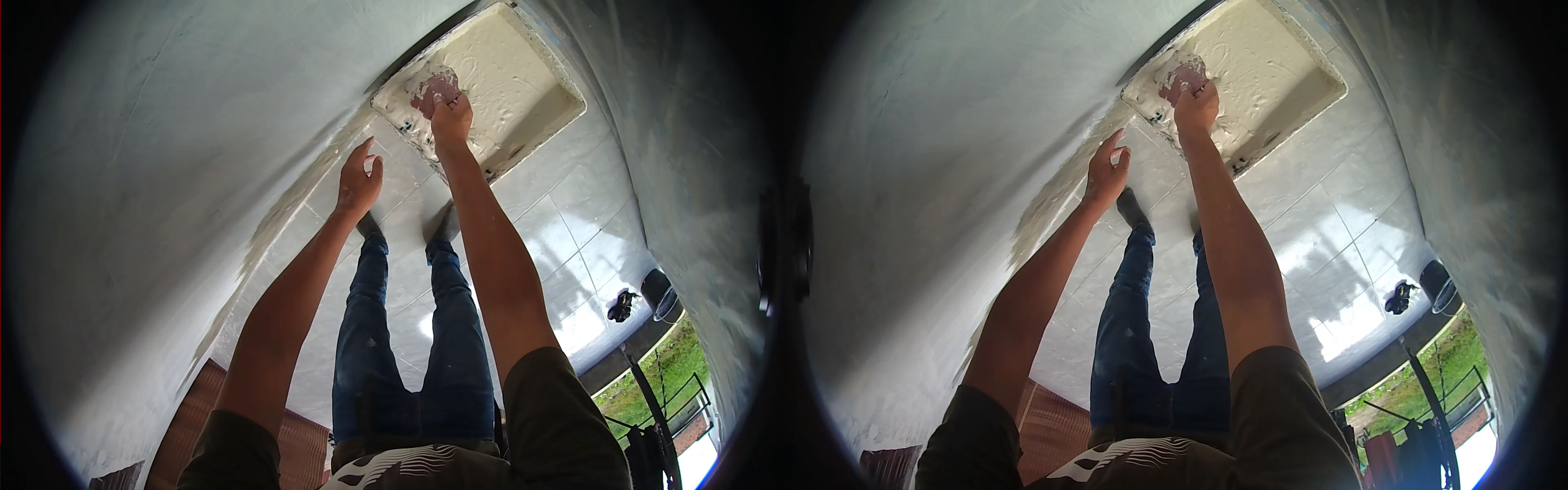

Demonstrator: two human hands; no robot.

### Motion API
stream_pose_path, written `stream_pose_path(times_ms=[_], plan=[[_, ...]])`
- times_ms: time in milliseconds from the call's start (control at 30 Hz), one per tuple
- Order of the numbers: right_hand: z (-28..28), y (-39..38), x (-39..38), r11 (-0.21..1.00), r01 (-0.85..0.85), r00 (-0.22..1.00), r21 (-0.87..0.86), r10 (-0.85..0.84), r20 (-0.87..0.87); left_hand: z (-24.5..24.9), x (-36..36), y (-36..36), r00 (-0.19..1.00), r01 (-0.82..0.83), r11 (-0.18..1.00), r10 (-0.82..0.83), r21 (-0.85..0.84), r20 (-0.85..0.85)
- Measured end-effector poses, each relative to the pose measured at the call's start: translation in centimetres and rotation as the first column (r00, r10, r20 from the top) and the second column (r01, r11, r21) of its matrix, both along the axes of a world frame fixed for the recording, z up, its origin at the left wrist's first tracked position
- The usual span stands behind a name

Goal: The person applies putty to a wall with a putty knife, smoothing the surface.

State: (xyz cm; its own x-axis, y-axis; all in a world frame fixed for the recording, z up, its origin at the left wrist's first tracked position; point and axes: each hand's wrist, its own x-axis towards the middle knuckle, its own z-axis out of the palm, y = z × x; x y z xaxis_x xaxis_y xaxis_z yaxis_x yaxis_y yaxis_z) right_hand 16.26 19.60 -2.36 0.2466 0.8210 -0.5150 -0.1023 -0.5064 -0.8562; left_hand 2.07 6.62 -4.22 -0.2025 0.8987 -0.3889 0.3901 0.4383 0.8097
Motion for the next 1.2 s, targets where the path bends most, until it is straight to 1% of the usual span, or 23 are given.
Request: stream_pose_path(times_ms=[67, 133, 167, 267, 367, 433, 467, 533, 567, 600, 633, 667, 700, 733, 800, 867, 933, 1000, 1067, 1133, 1200], plan=[[-0.4, 0.3, 0.1, 0.999, 0.028, 1.0, -0.018, -0.028, -0.003, 0.1, 0.2, 0.0, 1.0, -0.007, 1.0, 0.007, -0.012, 0.011], [-2.1, 0.5, 0.3, 0.989, 0.14, 0.973, 0.038, -0.13, -0.189, 0.0, 0.3, 0.0, 1.0, -0.007, 1.0, 0.007, -0.01, 0.015], [-3.0, 0.8, 0.5, 0.989, 0.14, 0.973, 0.038, -0.131, -0.191, 0.0, 0.3, 0.0, 1.0, -0.008, 1.0, 0.008, -0.007, 0.018], [-4.6, 1.4, 1.0, 0.991, 0.128, 0.981, 0.029, -0.122, -0.153, -0.2, 0.4, -0.2, 0.999, -0.025, 1.0, 0.025, -0.007, 0.028], [-3.6, 1.8, 1.0, 0.985, 0.17, 0.978, 0.009, -0.167, -0.121, -0.3, 0.3, -0.3, 0.999, -0.032, 0.999, 0.032, -0.014, 0.029], [-3.3, 2.3, 1.1, 0.98, 0.196, 0.981, 0.014, -0.196, -0.006, 0.0, 0.3, -0.4, 1.0, -0.018, 1.0, 0.019, -0.01, 0.026], [-3.2, 2.6, 1.2, 0.98, 0.197, 0.98, 0.015, -0.197, -0.008, 0.2, 0.3, -0.4, 1.0, -0.006, 1.0, 0.006, -0.007, 0.022], [-2.6, 3.2, 1.6, 0.966, 0.257, 0.963, -0.017, -0.257, -0.078, 0.1, 0.2, -0.6, 1.0, 0.002, 1.0, -0.002, -0.007, 0.016], [-3.0, 3.5, 1.8, 0.966, 0.257, 0.963, -0.015, -0.258, -0.079, 0.1, 0.2, -0.6, 1.0, 0.009, 1.0, -0.009, -0.008, 0.013], [-4.3, 4.0, 2.3, 0.962, 0.273, 0.95, -0.008, -0.271, -0.153, 0.0, 0.3, -0.6, 1.0, 0.01, 1.0, -0.01, -0.006, 0.011], [-4.4, 4.3, 2.6, 0.957, 0.29, 0.932, 0.0, -0.282, -0.226, 0.1, 0.3, -0.6, 1.0, 0.005, 1.0, -0.005, -0.013, 0.012], [-4.6, 4.4, 3.1, 0.958, 0.288, 0.933, 0.001, -0.281, -0.227, 0.1, 0.3, -0.7, 1.0, 0.0, 1.0, 0.001, -0.022, 0.012], [-4.1, 4.7, 3.4, 0.933, 0.358, 0.885, 0.017, -0.334, -0.326, 0.2, 0.4, -0.7, 1.0, -0.003, 1.0, 0.003, -0.019, 0.011], [-3.6, 4.8, 3.8, 0.904, 0.428, 0.824, 0.026, -0.378, -0.423, 0.5, 0.5, -0.7, 1.0, -0.007, 1.0, 0.007, -0.022, 0.014], [-1.7, 4.6, 4.9, 0.903, 0.429, 0.812, 0.033, -0.37, -0.451, 1.3, 0.6, -0.6, 1.0, -0.008, 1.0, 0.008, -0.014, 0.012], [1.7, 3.6, 6.3, 0.947, 0.308, 0.813, 0.088, -0.214, -0.541, 2.7, 0.9, -0.3, 1.0, -0.005, 1.0, 0.005, -0.012, 0.003], [4.2, 2.4, 7.8, 0.953, 0.287, 0.82, 0.097, -0.192, -0.539, 4.8, 1.4, 0.2, 1.0, -0.003, 1.0, 0.003, 0.01, 0.006], [5.6, 1.2, 9.4, 0.963, 0.222, 0.791, 0.153, -0.086, -0.606, 7.2, 2.0, 1.0, 1.0, -0.019, 0.999, 0.018, 0.029, 0.018], [9.8, 0.1, 10.5, 0.969, 0.173, 0.785, 0.176, -0.028, -0.619, 10.0, 2.6, 1.9, 1.0, -0.018, 0.998, 0.018, 0.057, 0.008], [12.9, -1.1, 11.5, 0.97, 0.168, 0.778, 0.178, -0.02, -0.627, 13.4, 3.5, 2.7, 1.0, -0.027, 0.993, 0.027, 0.113, 0.007], [16.1, -2.1, 12.6, 0.968, 0.11, 0.799, 0.226, 0.049, -0.6, 16.7, 4.3, 3.4, 1.0, -0.026, 0.985, 0.024, 0.173, 0.012]])
